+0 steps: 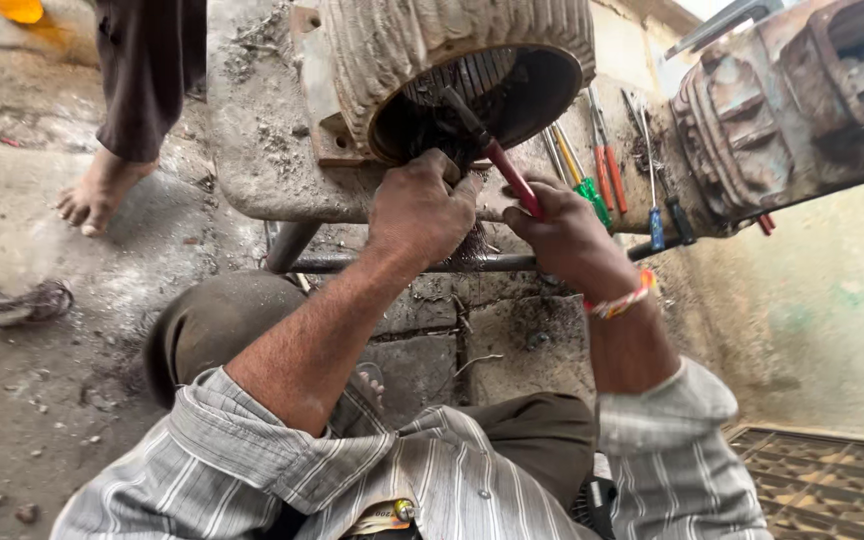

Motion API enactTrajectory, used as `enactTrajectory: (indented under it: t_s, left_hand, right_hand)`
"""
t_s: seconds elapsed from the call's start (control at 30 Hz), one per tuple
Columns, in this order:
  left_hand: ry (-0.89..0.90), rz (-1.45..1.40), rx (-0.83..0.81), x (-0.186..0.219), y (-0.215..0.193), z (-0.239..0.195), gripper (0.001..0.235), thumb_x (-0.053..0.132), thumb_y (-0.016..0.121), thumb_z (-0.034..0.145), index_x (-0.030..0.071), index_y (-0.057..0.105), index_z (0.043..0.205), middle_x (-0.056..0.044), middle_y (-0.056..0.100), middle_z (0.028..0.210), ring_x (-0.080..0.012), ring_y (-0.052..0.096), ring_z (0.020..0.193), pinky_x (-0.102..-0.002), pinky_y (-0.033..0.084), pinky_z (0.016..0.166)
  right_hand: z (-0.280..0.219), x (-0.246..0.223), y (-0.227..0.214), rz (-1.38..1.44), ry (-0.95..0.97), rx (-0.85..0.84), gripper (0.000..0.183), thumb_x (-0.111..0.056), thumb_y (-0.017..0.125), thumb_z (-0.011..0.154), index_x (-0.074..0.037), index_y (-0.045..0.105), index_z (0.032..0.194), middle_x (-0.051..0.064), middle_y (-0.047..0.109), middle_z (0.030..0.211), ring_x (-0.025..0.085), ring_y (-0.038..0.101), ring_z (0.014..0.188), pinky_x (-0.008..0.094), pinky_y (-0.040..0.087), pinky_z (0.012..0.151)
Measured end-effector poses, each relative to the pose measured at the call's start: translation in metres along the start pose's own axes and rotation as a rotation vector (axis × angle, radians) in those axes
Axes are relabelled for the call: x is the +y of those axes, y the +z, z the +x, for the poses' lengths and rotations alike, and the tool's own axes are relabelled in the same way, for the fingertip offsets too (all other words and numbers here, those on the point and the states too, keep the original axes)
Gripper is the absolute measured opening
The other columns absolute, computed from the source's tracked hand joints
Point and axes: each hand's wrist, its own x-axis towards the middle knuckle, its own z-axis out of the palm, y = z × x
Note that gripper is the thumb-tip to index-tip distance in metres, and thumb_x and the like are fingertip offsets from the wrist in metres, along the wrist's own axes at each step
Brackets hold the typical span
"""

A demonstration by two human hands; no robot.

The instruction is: The person uses a screwdriver and pliers to pry and pull copper windings out of a motor stator. The removed wire bundles are placed on the ground beside the workbench.

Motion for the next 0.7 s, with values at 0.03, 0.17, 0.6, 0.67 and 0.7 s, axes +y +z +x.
enactTrajectory:
  t_s: [0.03, 0.17, 0.6, 0.67, 0.7]
  left_hand:
    - [-0.009, -0.012, -0.009, 0.0, 0.001, -0.001, 0.037, 0.046, 0.064, 0.097, 0.012, 0.067, 0.11, -0.008, 0.073, 0.089, -0.0197, 0.07, 0.082, -0.04, 0.057, 0.077]
    - [-0.017, -0.07, -0.033, 0.0, 0.004, -0.003, 0.037, 0.046, 0.063, 0.096, 0.013, 0.066, 0.11, -0.007, 0.073, 0.092, -0.0191, 0.072, 0.084, -0.04, 0.06, 0.078]
    - [-0.011, -0.032, 0.015, -0.003, 0.007, -0.002, 0.048, 0.043, 0.064, 0.097, 0.005, 0.059, 0.126, -0.015, 0.072, 0.096, -0.0248, 0.071, 0.092, -0.045, 0.057, 0.086]
    - [-0.055, -0.026, -0.011, -0.003, 0.005, -0.002, 0.046, 0.045, 0.062, 0.096, 0.007, 0.063, 0.122, -0.013, 0.073, 0.099, -0.0237, 0.073, 0.094, -0.044, 0.059, 0.085]
    - [-0.079, -0.026, -0.025, -0.002, 0.005, -0.003, 0.045, 0.046, 0.062, 0.096, 0.008, 0.065, 0.12, -0.012, 0.074, 0.1, -0.0232, 0.074, 0.095, -0.044, 0.059, 0.085]
  right_hand:
    - [-0.006, -0.005, 0.002, -0.178, -0.182, 0.107, 0.036, -0.019, 0.074, 0.089, -0.002, 0.071, 0.121, 0.019, 0.066, 0.121, 0.028, 0.06, 0.104, 0.042, 0.05, 0.087]
    - [-0.018, -0.018, 0.018, -0.967, -0.373, 0.372, 0.071, -0.007, 0.069, 0.071, 0.0, 0.058, 0.141, 0.029, 0.047, 0.146, 0.038, 0.053, 0.124, 0.053, 0.044, 0.094]
    - [0.005, -0.005, 0.002, -0.79, -0.347, 0.128, 0.027, -0.019, 0.065, 0.089, 0.003, 0.069, 0.104, 0.019, 0.071, 0.094, 0.023, 0.067, 0.072, 0.034, 0.056, 0.065]
    - [0.008, -0.005, -0.019, -0.315, 0.073, -0.191, 0.032, -0.034, 0.07, 0.099, -0.001, 0.071, 0.103, 0.015, 0.071, 0.079, 0.021, 0.062, 0.064, 0.04, 0.053, 0.06]
    - [0.008, -0.002, -0.022, 0.041, 0.029, -0.299, 0.028, -0.029, 0.069, 0.1, -0.001, 0.071, 0.105, 0.015, 0.071, 0.083, 0.02, 0.064, 0.067, 0.038, 0.054, 0.061]
